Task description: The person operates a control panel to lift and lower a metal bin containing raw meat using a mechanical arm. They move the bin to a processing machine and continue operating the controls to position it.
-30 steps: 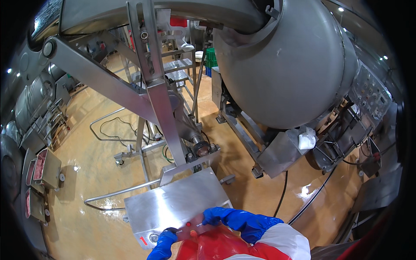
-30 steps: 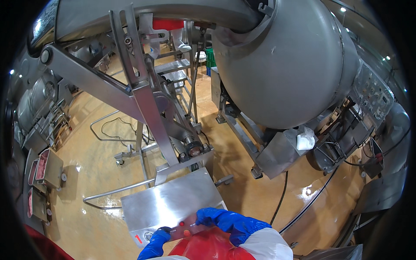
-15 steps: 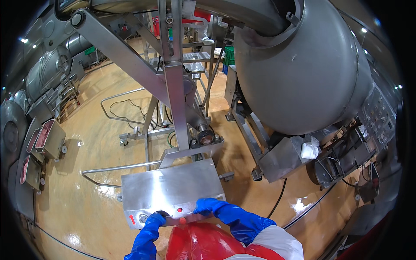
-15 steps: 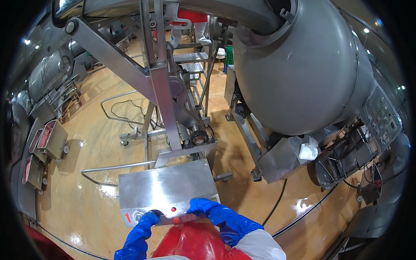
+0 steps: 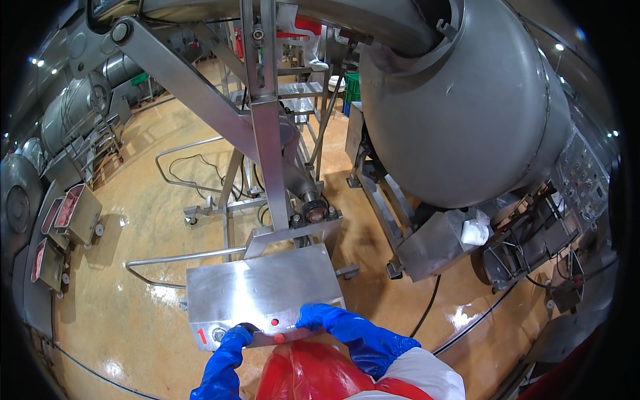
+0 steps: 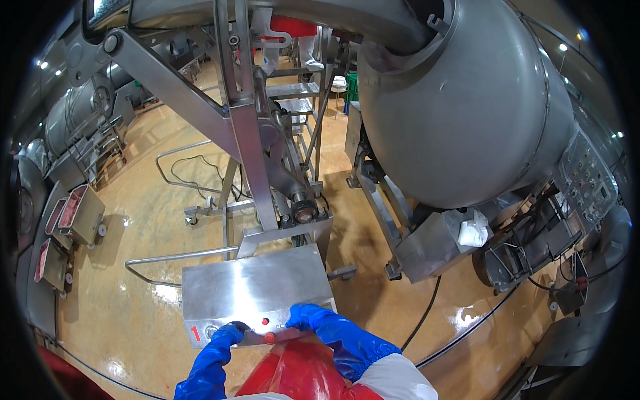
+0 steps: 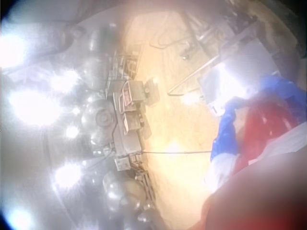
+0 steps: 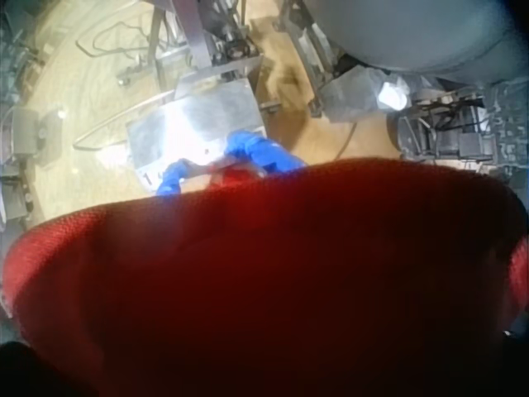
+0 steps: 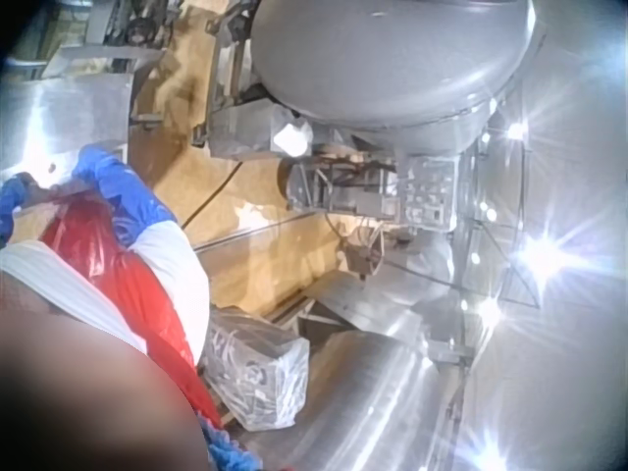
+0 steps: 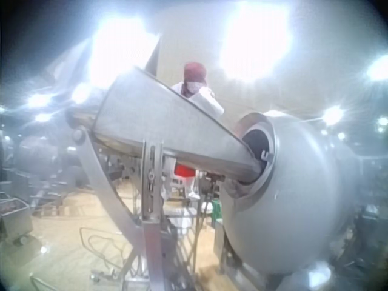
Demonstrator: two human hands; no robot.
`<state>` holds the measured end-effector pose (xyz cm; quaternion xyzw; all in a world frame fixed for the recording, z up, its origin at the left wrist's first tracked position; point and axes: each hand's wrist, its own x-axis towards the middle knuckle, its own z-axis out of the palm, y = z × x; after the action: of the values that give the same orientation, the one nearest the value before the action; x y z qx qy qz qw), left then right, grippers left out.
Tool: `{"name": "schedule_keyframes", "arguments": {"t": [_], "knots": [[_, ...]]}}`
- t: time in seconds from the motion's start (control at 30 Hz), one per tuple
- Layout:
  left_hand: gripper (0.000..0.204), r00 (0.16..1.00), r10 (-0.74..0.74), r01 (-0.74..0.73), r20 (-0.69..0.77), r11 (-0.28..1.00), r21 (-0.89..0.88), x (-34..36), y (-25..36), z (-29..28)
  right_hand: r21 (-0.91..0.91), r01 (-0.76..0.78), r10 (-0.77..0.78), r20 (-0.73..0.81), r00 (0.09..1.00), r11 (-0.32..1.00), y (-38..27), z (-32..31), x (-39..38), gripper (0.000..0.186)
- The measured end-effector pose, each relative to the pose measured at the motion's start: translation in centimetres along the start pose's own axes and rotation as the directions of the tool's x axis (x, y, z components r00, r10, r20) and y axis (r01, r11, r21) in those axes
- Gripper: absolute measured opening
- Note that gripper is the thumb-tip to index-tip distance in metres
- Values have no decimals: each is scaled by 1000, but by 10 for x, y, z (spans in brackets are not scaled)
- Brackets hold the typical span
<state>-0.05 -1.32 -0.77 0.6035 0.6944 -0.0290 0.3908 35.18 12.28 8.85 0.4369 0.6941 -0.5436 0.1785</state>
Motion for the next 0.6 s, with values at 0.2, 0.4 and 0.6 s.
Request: {"name": "schedule_keyframes", "arguments": {"t": [0.2,0.4,0.6], "knots": [[36,1000,3,-3,-5,1000,22,3,1,0,-71,-49,49,-7,999,996,1,-1,5,43],[35,1000,-21,21,-7,1000,-10,5,-7,7,-75,-34,33,-26,999,997,-10,-2,-8,43],[36,999,39,-39,-12,999,31,-4,5,-7,-76,34,-37,-47,998,997,-11,-1,-14,43]]}}
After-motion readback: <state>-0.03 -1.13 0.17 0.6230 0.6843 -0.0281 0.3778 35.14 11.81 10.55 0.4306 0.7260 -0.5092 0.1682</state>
